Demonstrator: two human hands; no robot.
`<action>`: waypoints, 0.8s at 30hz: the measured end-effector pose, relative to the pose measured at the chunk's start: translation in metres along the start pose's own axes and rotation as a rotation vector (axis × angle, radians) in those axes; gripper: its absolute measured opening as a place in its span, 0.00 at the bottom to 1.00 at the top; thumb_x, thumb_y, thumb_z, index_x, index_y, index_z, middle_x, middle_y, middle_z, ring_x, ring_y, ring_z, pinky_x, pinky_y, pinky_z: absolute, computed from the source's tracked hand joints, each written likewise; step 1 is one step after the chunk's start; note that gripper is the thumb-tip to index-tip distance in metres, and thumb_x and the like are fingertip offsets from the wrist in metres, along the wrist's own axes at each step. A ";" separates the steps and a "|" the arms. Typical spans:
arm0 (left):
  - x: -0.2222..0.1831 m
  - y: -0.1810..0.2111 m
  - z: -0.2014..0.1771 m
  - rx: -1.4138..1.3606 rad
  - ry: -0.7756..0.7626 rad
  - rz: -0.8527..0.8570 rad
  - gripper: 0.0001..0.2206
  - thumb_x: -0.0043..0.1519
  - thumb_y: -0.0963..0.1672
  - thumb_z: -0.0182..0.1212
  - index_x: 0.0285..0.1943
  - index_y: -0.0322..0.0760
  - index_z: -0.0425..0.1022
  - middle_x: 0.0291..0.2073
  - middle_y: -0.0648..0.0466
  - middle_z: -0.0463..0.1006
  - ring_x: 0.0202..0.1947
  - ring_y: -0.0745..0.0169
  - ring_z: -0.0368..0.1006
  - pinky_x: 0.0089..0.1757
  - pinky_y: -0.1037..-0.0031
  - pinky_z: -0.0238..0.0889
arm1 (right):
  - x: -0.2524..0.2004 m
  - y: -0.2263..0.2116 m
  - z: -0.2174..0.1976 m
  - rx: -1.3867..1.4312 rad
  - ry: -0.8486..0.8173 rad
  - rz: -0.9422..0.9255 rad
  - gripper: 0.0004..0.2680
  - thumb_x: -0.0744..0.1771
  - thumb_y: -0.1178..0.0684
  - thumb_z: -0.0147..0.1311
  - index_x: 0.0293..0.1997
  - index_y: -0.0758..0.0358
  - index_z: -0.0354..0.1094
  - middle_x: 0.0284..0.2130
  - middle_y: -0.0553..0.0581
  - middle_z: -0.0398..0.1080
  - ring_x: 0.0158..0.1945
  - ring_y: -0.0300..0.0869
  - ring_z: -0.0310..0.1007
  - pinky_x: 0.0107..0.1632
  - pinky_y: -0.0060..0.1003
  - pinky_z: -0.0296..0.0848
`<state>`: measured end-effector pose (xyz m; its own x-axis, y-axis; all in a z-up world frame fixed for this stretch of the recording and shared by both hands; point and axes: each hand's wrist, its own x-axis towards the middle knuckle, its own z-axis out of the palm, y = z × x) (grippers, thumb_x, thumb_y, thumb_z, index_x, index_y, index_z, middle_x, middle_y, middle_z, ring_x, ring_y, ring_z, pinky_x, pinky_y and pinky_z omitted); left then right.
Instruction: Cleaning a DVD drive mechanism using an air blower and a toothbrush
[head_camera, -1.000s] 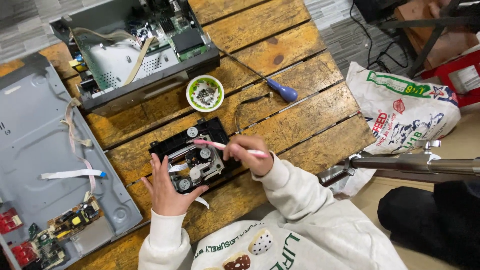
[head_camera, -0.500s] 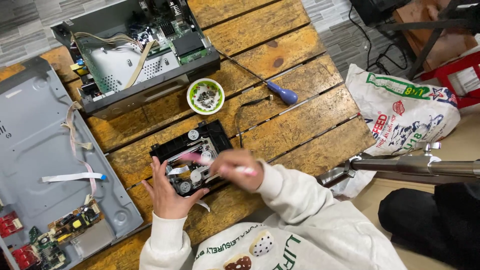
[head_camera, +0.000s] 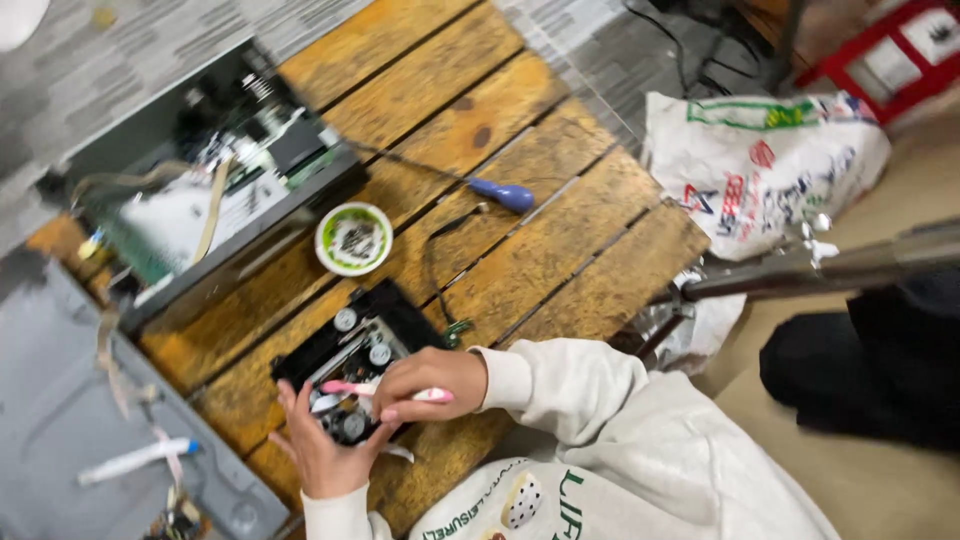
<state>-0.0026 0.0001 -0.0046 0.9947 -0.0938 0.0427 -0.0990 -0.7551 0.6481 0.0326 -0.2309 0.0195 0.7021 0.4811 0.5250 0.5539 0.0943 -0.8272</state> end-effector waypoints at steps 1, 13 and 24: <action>0.000 0.004 -0.002 -0.003 0.006 -0.031 0.56 0.34 0.58 0.73 0.72 0.31 0.51 0.76 0.36 0.43 0.77 0.42 0.37 0.63 0.30 0.23 | 0.000 -0.001 -0.005 0.019 -0.027 0.064 0.07 0.71 0.52 0.49 0.44 0.64 0.71 0.33 0.58 0.76 0.30 0.41 0.78 0.31 0.29 0.78; 0.003 0.001 -0.001 0.084 -0.093 -0.109 0.59 0.31 0.55 0.75 0.74 0.35 0.48 0.78 0.42 0.39 0.77 0.39 0.35 0.63 0.30 0.22 | -0.011 0.014 -0.005 0.202 0.005 0.000 0.10 0.73 0.51 0.43 0.37 0.62 0.68 0.20 0.50 0.71 0.15 0.30 0.65 0.14 0.19 0.59; 0.004 0.003 0.001 0.072 -0.060 -0.085 0.57 0.34 0.56 0.72 0.73 0.32 0.50 0.77 0.40 0.41 0.76 0.36 0.35 0.61 0.27 0.21 | -0.012 -0.004 0.026 0.107 0.004 0.040 0.10 0.72 0.50 0.43 0.37 0.61 0.69 0.21 0.52 0.69 0.18 0.32 0.64 0.17 0.21 0.58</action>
<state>0.0006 -0.0035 -0.0036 0.9963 -0.0641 -0.0572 -0.0180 -0.8066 0.5909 0.0101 -0.2139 0.0116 0.7249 0.4827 0.4914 0.4743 0.1676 -0.8643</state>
